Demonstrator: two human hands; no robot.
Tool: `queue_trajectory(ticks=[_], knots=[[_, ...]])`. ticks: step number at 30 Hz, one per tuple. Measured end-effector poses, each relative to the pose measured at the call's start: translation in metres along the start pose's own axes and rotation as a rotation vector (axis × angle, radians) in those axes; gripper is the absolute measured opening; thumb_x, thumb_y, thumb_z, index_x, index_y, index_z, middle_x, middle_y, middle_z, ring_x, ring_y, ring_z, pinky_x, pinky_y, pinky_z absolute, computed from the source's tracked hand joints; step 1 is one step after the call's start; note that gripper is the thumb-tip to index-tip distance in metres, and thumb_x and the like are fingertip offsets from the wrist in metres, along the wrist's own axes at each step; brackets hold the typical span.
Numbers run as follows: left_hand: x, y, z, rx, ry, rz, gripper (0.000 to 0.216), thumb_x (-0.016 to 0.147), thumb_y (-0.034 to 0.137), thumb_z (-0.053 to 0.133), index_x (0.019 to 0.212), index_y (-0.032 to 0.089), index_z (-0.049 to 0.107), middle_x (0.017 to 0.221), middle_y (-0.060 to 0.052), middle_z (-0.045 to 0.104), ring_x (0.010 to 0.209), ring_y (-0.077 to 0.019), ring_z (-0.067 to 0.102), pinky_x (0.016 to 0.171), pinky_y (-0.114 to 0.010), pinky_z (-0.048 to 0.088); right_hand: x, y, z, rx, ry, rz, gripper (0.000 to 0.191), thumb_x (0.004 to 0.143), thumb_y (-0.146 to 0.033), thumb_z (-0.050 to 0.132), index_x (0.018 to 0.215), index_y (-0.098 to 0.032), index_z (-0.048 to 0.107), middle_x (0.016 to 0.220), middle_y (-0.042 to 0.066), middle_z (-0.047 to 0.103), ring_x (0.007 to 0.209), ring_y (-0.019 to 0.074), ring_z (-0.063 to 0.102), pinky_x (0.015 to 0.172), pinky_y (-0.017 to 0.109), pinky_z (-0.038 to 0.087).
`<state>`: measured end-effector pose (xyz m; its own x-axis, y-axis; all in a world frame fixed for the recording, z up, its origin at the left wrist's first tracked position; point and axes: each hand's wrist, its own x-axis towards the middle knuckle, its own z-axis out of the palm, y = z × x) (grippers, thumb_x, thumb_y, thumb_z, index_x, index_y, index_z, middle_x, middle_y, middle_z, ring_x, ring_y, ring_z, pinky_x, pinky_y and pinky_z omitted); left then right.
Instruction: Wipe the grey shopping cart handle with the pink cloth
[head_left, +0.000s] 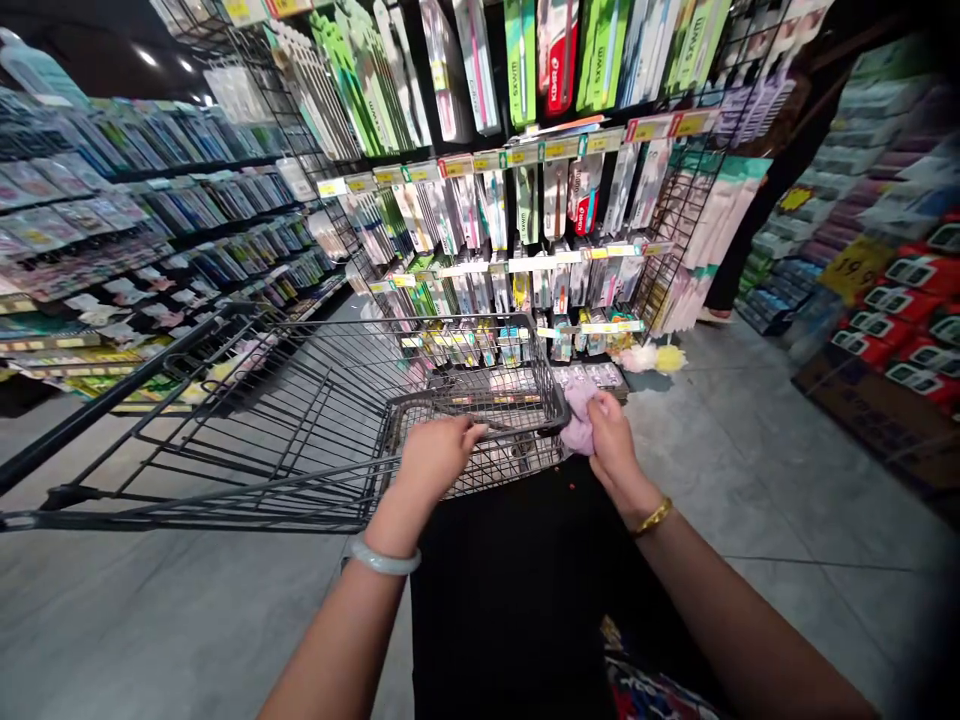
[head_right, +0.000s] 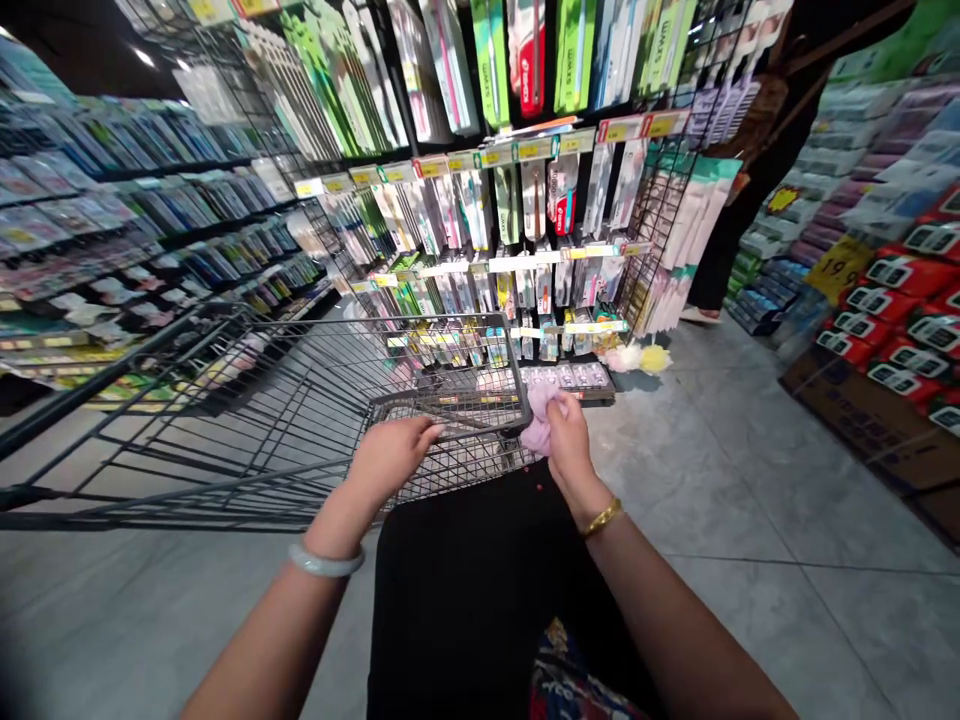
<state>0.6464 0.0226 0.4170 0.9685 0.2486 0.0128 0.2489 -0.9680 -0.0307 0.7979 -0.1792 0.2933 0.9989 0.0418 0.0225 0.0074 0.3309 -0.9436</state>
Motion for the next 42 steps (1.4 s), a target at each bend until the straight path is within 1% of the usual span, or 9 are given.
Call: queue_trajectory(ticks=[3,8,14,20,24,28,31,37,42], knots=[[-0.012,-0.023,0.004,0.101,-0.032,-0.088,0.066,0.100,0.061,0.020,0.087,0.019,0.069,0.080,-0.009,0.072,0.081,-0.0240,0.068,0.077,-0.033,0.043,-0.002,-0.034,0.015,-0.372,-0.025,-0.273,0.029,0.086,-0.039,0.054,0.107,-0.021,0.063,0.106,0.007,0.064,0.095,0.0216,0.059,0.082,0.035,0.049],[-0.008,-0.019,0.019,0.107,-0.042,-0.178,0.079,0.100,0.059,0.011,0.079,0.016,0.073,0.077,-0.013,0.072,0.078,-0.0262,0.069,0.071,-0.034,0.045,-0.048,-0.045,0.056,-1.193,-0.329,-0.678,0.026,0.093,-0.028,0.049,0.109,-0.024,0.070,0.124,0.013,0.059,0.104,0.0280,0.052,0.085,0.039,0.043],[-0.004,-0.010,0.025,0.128,0.049,-0.225,0.069,0.102,0.040,0.017,0.087,0.009,0.077,0.080,-0.018,0.072,0.086,-0.0298,0.070,0.071,-0.037,0.047,-0.062,-0.045,0.061,-1.261,-0.547,-0.882,0.030,0.097,-0.029,0.046,0.118,-0.029,0.067,0.130,0.010,0.057,0.109,0.0265,0.050,0.090,0.038,0.043],[-0.001,-0.005,0.026,0.103,0.058,-0.201,0.063,0.102,0.035,0.021,0.085,0.010,0.076,0.083,-0.018,0.073,0.085,-0.0280,0.071,0.071,-0.036,0.048,-0.057,-0.037,0.056,-1.264,-0.291,-0.747,0.031,0.094,-0.026,0.048,0.117,-0.026,0.069,0.131,0.013,0.054,0.110,0.0300,0.049,0.085,0.040,0.045],[0.007,0.005,0.025,0.112,0.075,-0.202,0.063,0.101,0.034,0.021,0.089,0.008,0.076,0.086,-0.019,0.074,0.088,-0.0302,0.071,0.071,-0.037,0.049,-0.064,-0.038,0.083,-1.271,-0.378,-0.759,0.031,0.096,-0.030,0.046,0.120,-0.029,0.066,0.126,0.011,0.056,0.100,0.0254,0.053,0.080,0.035,0.043],[0.006,0.005,0.015,0.043,0.049,-0.133,0.064,0.103,0.043,0.018,0.096,0.014,0.075,0.089,-0.015,0.075,0.089,-0.0270,0.071,0.073,-0.034,0.048,-0.041,-0.052,0.071,-1.427,-0.431,-0.725,0.029,0.099,-0.035,0.043,0.117,-0.028,0.064,0.109,0.009,0.059,0.084,0.0209,0.055,0.065,0.030,0.037],[-0.007,-0.018,0.005,0.030,0.081,-0.107,0.064,0.103,0.048,0.016,0.099,0.019,0.073,0.092,-0.011,0.075,0.089,-0.0238,0.070,0.079,-0.032,0.047,-0.018,-0.059,0.047,-1.491,-0.366,-0.672,0.030,0.099,-0.038,0.043,0.119,-0.029,0.063,0.106,0.008,0.057,0.080,0.0188,0.055,0.060,0.028,0.032],[-0.041,-0.087,0.000,0.206,0.025,-0.341,0.075,0.100,0.048,0.012,0.082,0.013,0.076,0.082,-0.018,0.074,0.087,-0.0294,0.070,0.084,-0.039,0.047,0.009,-0.057,0.023,-1.468,-0.316,-0.672,0.030,0.097,-0.035,0.046,0.123,-0.029,0.061,0.112,0.009,0.053,0.088,0.0194,0.053,0.065,0.028,0.034],[-0.039,-0.086,0.008,0.205,-0.023,-0.375,0.074,0.099,0.045,0.013,0.081,0.011,0.076,0.084,-0.020,0.074,0.086,-0.0309,0.071,0.072,-0.038,0.050,0.024,-0.060,0.010,-1.467,-0.297,-0.671,0.030,0.098,-0.035,0.044,0.121,-0.026,0.063,0.106,0.009,0.055,0.084,0.0191,0.053,0.063,0.028,0.032]])
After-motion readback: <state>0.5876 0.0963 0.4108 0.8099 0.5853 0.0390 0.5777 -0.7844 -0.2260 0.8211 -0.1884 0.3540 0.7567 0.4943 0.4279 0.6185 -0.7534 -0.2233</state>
